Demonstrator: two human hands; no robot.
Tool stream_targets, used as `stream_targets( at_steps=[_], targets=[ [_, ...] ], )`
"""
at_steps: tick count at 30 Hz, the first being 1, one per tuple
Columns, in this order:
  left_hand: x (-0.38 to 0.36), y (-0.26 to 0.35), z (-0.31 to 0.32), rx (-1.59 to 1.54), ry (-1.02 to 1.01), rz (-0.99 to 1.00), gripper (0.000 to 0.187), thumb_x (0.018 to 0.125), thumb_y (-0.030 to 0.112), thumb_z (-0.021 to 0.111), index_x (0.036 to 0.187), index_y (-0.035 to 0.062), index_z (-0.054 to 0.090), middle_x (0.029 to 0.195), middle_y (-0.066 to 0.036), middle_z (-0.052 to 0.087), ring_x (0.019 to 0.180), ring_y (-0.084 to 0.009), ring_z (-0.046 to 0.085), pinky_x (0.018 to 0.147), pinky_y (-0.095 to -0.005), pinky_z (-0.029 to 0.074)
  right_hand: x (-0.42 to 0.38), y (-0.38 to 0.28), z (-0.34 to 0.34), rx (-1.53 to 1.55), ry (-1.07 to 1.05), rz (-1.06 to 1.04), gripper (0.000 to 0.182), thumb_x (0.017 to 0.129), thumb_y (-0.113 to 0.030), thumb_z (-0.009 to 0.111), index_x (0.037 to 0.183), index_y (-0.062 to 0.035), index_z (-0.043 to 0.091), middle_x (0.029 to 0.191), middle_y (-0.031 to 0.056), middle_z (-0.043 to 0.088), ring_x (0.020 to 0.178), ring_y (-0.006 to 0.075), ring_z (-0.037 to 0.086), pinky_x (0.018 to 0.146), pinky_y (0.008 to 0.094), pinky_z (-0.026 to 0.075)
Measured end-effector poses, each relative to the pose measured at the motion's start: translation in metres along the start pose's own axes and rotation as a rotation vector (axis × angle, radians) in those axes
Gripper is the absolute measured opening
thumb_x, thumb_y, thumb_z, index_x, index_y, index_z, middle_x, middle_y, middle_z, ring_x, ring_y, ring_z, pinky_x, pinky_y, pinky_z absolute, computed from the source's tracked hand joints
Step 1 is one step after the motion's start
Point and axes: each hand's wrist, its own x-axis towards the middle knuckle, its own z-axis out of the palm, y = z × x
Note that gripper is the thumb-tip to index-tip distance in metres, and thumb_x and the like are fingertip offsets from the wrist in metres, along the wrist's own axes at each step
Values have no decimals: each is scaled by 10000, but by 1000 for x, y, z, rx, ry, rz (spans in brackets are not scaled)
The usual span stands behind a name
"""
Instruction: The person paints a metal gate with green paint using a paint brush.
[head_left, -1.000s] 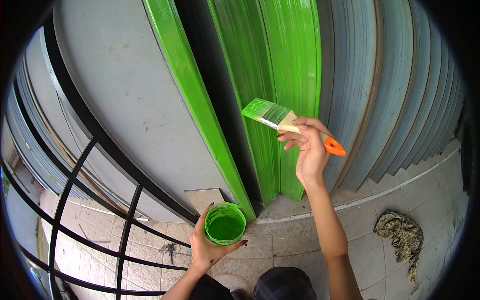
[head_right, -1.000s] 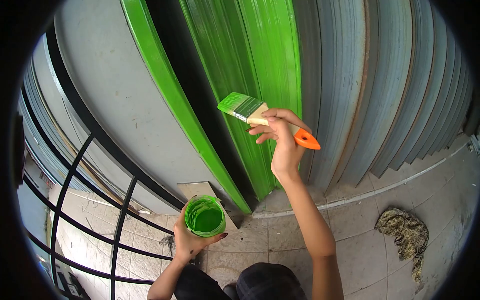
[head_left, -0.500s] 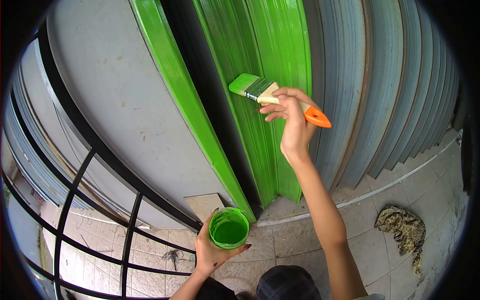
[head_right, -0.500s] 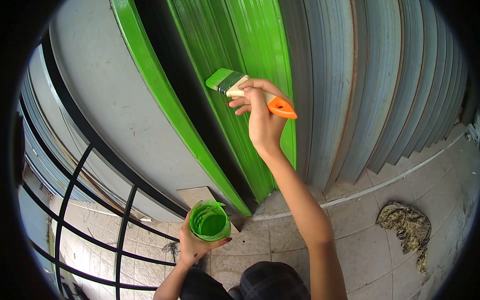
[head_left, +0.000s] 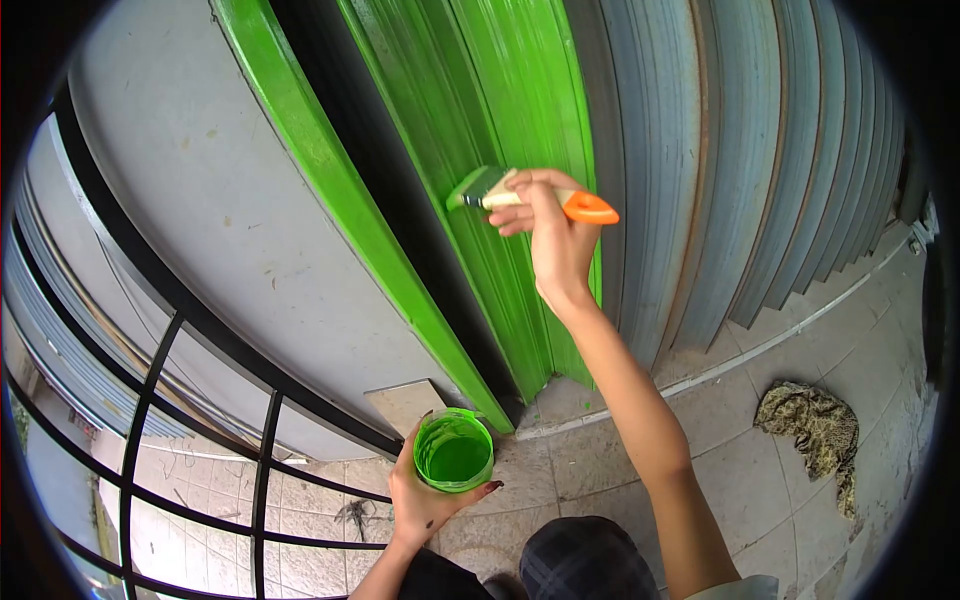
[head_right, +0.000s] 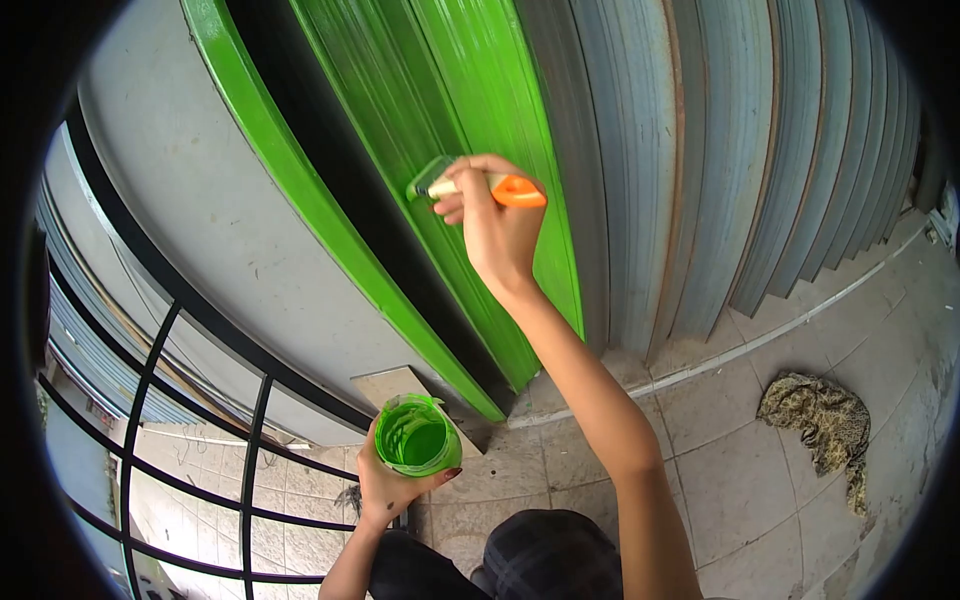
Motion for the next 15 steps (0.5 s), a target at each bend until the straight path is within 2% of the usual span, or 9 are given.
stream_targets(
  at_steps=[2,5,8,11,12,15],
  targets=[
    [0,0,0,-8,-3,2,983,522,279,932,1289,-91,442,1085,-153,674,998,-209,666,894,-332,519,13,-18,18,94,-15,-111,149,859,-56,525,829,44,631,754,128,663,595,177,663,499,247,497],
    [0,3,-3,0,-10,-16,981,522,280,932,1289,-89,445,1084,-151,674,998,-209,666,895,-332,518,2,-2,6,53,-26,-53,147,858,-51,521,831,42,631,756,134,666,595,182,665,500,249,498],
    [0,2,-4,7,-17,-23,984,519,278,932,1291,-88,444,1089,-153,673,1004,-211,665,897,-333,517,-37,37,-39,-65,5,71,148,856,-56,519,829,38,630,753,147,668,583,184,664,484,248,491],
    [-1,-3,-3,8,-21,-26,990,515,284,933,1291,-89,443,1096,-157,670,1015,-218,661,901,-339,515,-65,35,-74,-158,-5,242,149,852,-57,514,820,36,626,736,161,664,552,176,647,467,246,480],
    [-1,-4,-3,8,-19,-26,993,514,287,933,1290,-90,444,1099,-158,669,1019,-221,660,902,-341,515,-69,30,-83,-190,-25,306,150,850,-57,512,816,36,625,731,166,662,539,172,639,463,245,476],
    [0,-2,-1,24,-9,-2,992,516,305,930,1296,-73,449,1119,-166,657,1030,-245,657,905,-350,514,-77,-12,-93,-186,-249,269,150,839,-52,501,851,44,615,718,175,658,502,156,607,458,246,469]
  ],
)
